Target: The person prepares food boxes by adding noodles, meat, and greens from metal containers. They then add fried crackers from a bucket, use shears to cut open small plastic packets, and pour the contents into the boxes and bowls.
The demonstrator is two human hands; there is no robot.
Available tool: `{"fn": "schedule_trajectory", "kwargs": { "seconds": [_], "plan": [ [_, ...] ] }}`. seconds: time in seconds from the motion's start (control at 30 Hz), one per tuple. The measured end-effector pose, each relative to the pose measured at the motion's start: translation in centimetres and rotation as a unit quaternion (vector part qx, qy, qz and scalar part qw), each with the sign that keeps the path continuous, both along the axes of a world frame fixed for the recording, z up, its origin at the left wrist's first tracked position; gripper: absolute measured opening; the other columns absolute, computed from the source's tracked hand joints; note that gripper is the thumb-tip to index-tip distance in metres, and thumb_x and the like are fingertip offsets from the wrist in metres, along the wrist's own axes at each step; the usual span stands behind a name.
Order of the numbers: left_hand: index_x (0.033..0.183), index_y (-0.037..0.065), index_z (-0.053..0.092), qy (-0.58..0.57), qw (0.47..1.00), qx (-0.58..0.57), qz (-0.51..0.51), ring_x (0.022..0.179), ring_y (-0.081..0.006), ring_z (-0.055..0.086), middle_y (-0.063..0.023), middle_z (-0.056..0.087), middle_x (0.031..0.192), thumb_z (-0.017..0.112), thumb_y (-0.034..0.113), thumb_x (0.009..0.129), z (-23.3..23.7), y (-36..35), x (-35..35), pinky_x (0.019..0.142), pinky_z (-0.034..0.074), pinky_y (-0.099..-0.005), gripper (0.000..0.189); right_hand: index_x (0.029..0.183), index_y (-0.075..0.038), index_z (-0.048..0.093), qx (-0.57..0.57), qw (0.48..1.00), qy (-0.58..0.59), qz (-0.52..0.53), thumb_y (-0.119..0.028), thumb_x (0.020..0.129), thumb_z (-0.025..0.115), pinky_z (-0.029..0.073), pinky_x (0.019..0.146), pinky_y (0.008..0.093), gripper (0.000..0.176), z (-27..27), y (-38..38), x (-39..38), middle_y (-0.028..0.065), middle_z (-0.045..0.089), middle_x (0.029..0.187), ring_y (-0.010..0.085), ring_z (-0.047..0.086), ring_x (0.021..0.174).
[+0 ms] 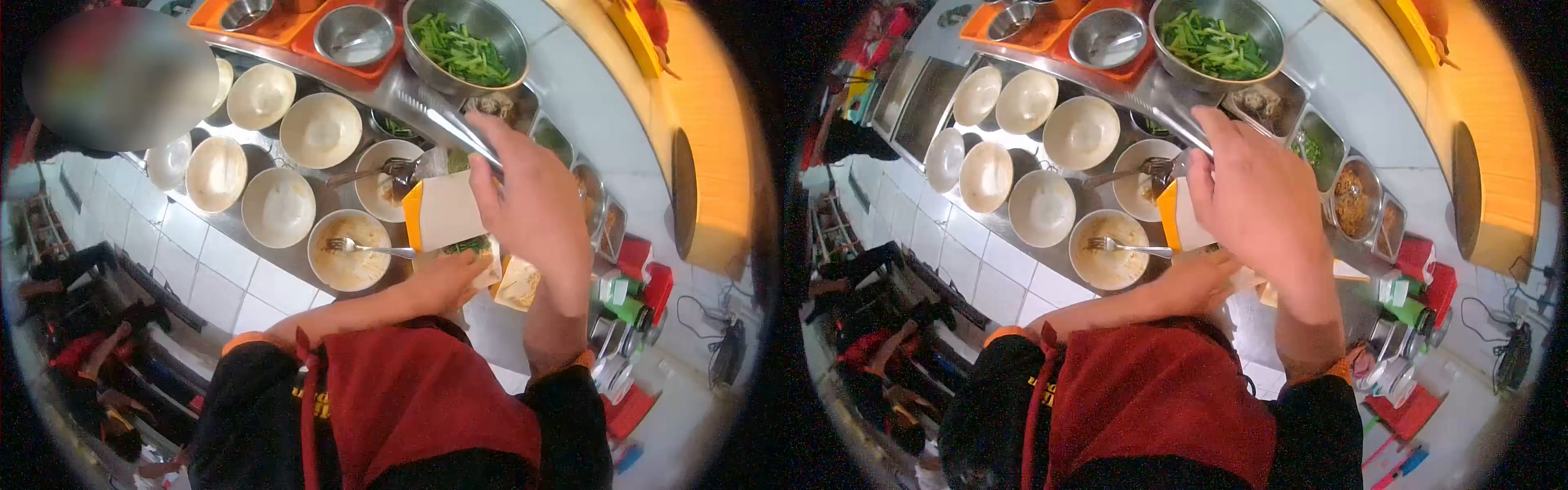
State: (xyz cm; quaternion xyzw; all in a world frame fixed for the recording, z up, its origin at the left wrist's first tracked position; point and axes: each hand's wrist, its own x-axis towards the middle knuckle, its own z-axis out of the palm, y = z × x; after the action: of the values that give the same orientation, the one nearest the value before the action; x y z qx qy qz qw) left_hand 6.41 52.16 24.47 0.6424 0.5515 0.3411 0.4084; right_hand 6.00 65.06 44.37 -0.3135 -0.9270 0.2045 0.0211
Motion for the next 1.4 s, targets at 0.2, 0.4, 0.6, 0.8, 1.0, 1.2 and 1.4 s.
{"fn": "schedule_trajectory", "kwargs": {
  "seconds": [0.2, 0.4, 0.6, 0.8, 1.0, 1.2, 1.4],
  "plan": [
    [0.113, 0.002, 0.063, -0.068, 0.989, -0.105, 0.078, 0.074, -0.0232, 0.062, -0.0132, 0.067, 0.091, 0.07, 0.02, 0.085, 6.2, -6.4, -16.2, 0.069, 0.049, -0.0357, 0.034, 0.102, -0.006, 0.065, -0.007, 0.972, -0.168, 0.165, -0.017, 0.083, 0.057, 0.054, 0.074, 0.0451, 0.023, -13.4, 0.7, -1.7, 0.016, 0.068, 0.094, 0.0346, 0.067, 0.086],
    [0.108, 0.001, 0.065, 0.214, 0.938, -0.174, 0.208, 0.063, -0.0194, 0.063, -0.0131, 0.067, 0.076, 0.067, 0.026, 0.088, 3.1, -5.4, -19.2, 0.059, 0.049, -0.0316, 0.032, 0.124, 0.004, 0.048, -0.039, 0.991, -0.101, -0.077, -0.009, 0.082, 0.055, 0.055, 0.07, 0.0465, 0.045, -19.2, -8.3, -0.9, 0.0242, 0.063, 0.093, 0.0397, 0.067, 0.082],
    [0.096, -0.004, 0.069, 0.193, 0.939, -0.229, 0.167, 0.082, -0.0371, 0.068, -0.0242, 0.068, 0.085, 0.063, 0.039, 0.087, -1.6, -2.1, -16.9, 0.075, 0.052, -0.0418, 0.044, 0.14, 0.003, 0.036, -0.128, 0.987, -0.044, -0.086, -0.011, 0.085, 0.055, 0.054, 0.071, 0.047, 0.06, -20.7, -11.0, 1.2, 0.0304, 0.059, 0.101, 0.0419, 0.065, 0.088],
    [0.091, -0.004, 0.069, 0.312, 0.889, -0.301, 0.15, 0.082, -0.0388, 0.067, -0.0245, 0.067, 0.08, 0.069, 0.043, 0.082, 0.0, 1.1, -14.1, 0.077, 0.052, -0.0461, 0.048, 0.134, -0.003, 0.046, -0.208, 0.972, 0.047, -0.094, -0.02, 0.086, 0.06, 0.051, 0.078, 0.0494, 0.053, -19.2, -10.4, 4.7, 0.0238, 0.06, 0.108, 0.0415, 0.062, 0.094],
    [0.108, 0.004, 0.064, 0.382, 0.905, -0.014, 0.189, 0.113, -0.0396, 0.046, -0.0204, 0.051, 0.119, 0.073, 0.024, 0.073, -1.7, -0.2, -9.7, 0.094, 0.039, -0.0503, 0.041, 0.119, -0.01, 0.06, 0.118, 0.975, 0.155, -0.103, -0.019, 0.081, 0.062, 0.041, 0.098, 0.0473, 0.039, -20.3, -1.5, 6.8, 0.013, 0.057, 0.121, 0.0341, 0.051, 0.116],
    [0.112, 0.011, 0.066, 0.283, 0.947, 0.013, 0.15, 0.113, -0.039, 0.045, -0.0176, 0.051, 0.124, 0.072, 0.018, 0.074, -0.2, -1.9, -7.5, 0.097, 0.036, -0.0498, 0.039, 0.106, -0.011, 0.064, 0.079, 0.993, -0.03, 0.082, -0.012, 0.075, 0.063, 0.031, 0.101, 0.0467, 0.031, -15.4, 0.0, 8.9, 0.0061, 0.059, 0.108, 0.0255, 0.052, 0.113],
    [0.113, 0.011, 0.065, 0.265, 0.923, -0.005, 0.278, 0.113, -0.0351, 0.046, -0.0127, 0.054, 0.121, 0.075, 0.027, 0.077, -1.3, -0.2, -14.3, 0.095, 0.036, -0.0491, 0.04, 0.091, -0.013, 0.067, 0.038, 0.985, -0.161, 0.045, -0.015, 0.079, 0.058, 0.033, 0.094, 0.0459, 0.015, -12.1, -5.2, 14.0, 0.004, 0.061, 0.096, 0.0216, 0.054, 0.099]
  ]
}}
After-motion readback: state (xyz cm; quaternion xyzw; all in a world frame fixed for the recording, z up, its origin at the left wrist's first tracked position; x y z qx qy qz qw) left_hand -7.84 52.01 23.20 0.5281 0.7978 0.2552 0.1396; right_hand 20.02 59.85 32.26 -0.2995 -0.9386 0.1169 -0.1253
